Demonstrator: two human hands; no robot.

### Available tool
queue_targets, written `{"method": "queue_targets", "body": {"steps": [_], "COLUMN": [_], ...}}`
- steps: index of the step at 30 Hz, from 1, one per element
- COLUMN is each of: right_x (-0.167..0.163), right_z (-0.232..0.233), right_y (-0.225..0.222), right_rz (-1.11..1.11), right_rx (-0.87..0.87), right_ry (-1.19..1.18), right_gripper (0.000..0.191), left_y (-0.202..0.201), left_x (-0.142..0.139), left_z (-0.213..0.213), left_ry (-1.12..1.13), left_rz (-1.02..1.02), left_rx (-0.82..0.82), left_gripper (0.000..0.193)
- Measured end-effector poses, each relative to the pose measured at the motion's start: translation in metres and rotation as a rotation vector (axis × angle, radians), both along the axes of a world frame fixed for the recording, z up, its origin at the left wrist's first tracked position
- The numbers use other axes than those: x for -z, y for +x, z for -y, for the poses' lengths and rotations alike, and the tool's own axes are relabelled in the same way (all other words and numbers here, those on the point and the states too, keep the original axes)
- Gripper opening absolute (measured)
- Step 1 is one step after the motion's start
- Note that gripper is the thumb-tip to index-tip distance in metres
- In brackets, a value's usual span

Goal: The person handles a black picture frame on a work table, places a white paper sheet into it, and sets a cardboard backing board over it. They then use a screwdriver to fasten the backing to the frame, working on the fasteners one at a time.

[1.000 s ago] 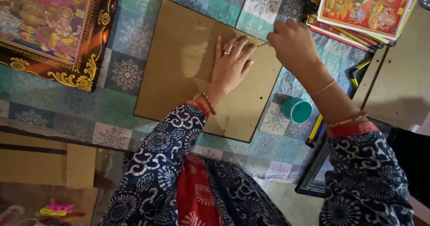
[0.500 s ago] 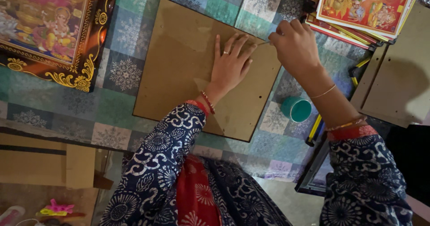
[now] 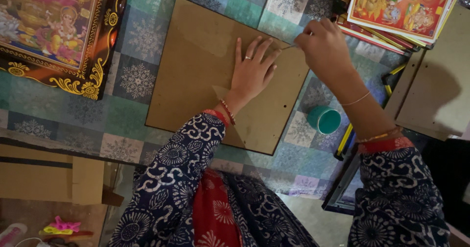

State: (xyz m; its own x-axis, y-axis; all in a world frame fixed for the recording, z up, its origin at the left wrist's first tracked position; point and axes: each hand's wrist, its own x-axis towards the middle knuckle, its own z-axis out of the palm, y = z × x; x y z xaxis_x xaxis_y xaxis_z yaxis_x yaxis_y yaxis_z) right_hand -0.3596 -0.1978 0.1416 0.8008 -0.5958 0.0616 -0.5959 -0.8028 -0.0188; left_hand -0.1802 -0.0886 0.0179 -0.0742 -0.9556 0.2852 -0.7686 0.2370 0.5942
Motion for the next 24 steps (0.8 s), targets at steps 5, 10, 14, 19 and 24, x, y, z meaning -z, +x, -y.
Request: {"method": "queue_targets", "body": {"steps": [5, 10, 14, 19, 24], "right_x": [-0.0024, -0.0020, -0.0008, -0.0009, -0.0003], "right_z": [-0.0014, 0.0005, 0.0010, 0.0032, 0.0021], "right_y": [-0.0004, 0.0005, -0.0013, -0.0040, -0.0025], "right_rz": [-0.002, -0.010, 0.008, 0.033, 0.023], "right_rx": [0.011, 0.026, 0.036, 0.031, 0.043], "right_ry": [0.019, 0.070, 0.098, 0.088, 0.107], "right_gripper": [0.010, 0.009, 0.012, 0.015, 0.012], "left_y": [-0.0012, -0.0028, -0.0031, -0.0030, -0.0026], "left_x": [0.0002, 0.0005, 0.0008, 0.0017, 0.0027], "left_z": [0.0010, 0.0007, -0.0006, -0.0005, -0.0009], "left_ry": [0.043, 0.052, 0.050, 0.051, 0.058], "left_rz": [0.041, 0.044, 0.034, 0.040, 0.037], "left_rx": [-0.006, -0.016, -0.011, 0.004, 0.000], "left_gripper": [0.048, 0.047, 0.044, 0.044, 0.044]}}
